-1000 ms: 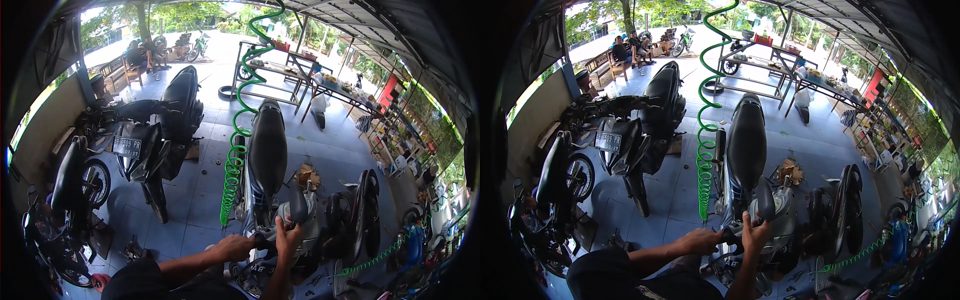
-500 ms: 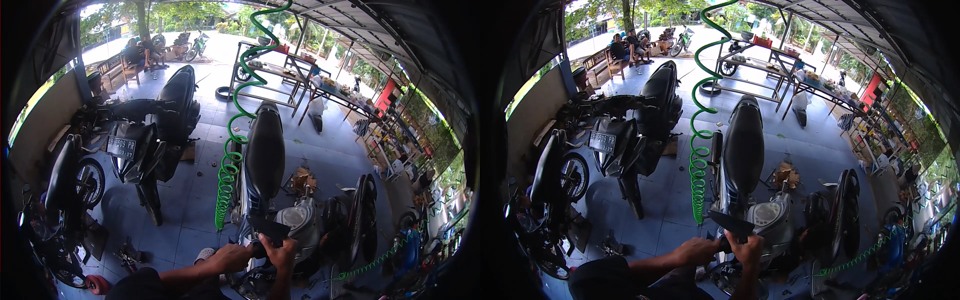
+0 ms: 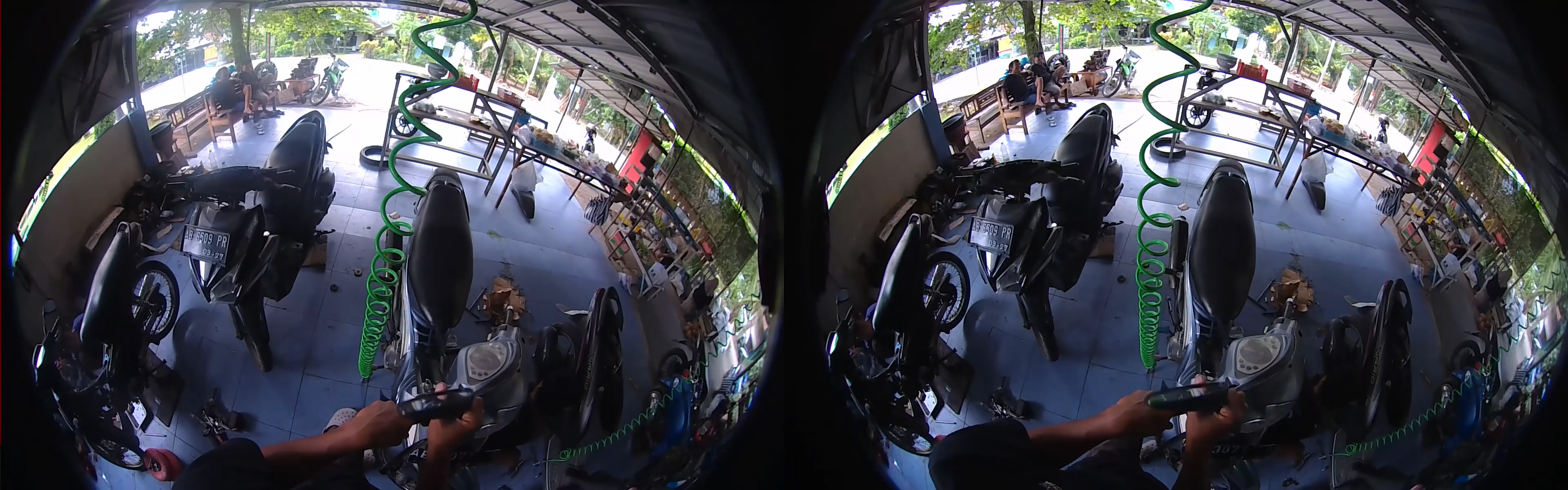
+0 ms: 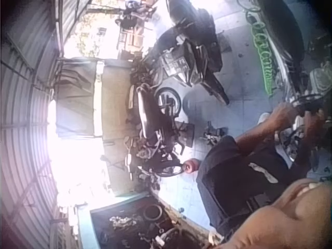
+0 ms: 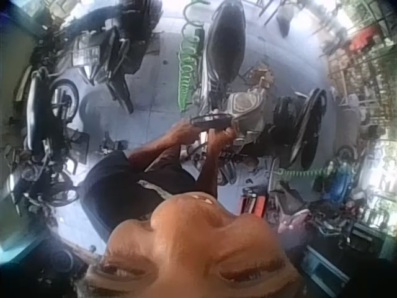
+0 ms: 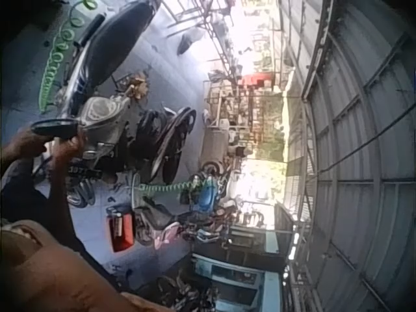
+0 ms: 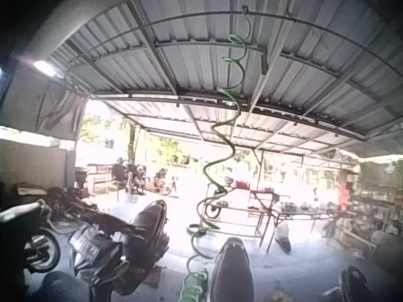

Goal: Installing a rearview mirror on a motorcycle.

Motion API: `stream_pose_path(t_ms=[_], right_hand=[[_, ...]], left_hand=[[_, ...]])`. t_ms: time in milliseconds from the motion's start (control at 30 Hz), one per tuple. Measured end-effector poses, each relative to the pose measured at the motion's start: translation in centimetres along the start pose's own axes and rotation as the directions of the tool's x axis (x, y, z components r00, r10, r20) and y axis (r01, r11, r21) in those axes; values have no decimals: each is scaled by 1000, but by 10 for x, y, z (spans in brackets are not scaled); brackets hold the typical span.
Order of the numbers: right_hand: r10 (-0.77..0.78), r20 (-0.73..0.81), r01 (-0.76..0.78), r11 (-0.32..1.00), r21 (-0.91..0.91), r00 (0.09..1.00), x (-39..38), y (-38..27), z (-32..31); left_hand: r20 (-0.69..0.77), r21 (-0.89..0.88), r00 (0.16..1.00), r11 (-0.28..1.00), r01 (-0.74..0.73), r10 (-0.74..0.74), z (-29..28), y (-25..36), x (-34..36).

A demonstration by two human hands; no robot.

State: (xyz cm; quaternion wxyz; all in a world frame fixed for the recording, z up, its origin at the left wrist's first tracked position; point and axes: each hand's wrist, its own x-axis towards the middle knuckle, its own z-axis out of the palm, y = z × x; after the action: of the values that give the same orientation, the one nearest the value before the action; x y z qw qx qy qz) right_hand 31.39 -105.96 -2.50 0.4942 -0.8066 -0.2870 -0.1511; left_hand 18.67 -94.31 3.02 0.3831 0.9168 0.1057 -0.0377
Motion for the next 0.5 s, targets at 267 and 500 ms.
stream_pose_path(t_ms=[267, 500], right_hand=[[158, -39, -140, 944, 297, 987, -17, 26, -13], [-19, -300, 59, 990, 126, 954, -10, -23, -18]], left_hand=[[174, 71, 966, 981, 180, -190, -6, 11, 14], [118, 80, 984, 989, 126, -134, 6, 1, 11]])
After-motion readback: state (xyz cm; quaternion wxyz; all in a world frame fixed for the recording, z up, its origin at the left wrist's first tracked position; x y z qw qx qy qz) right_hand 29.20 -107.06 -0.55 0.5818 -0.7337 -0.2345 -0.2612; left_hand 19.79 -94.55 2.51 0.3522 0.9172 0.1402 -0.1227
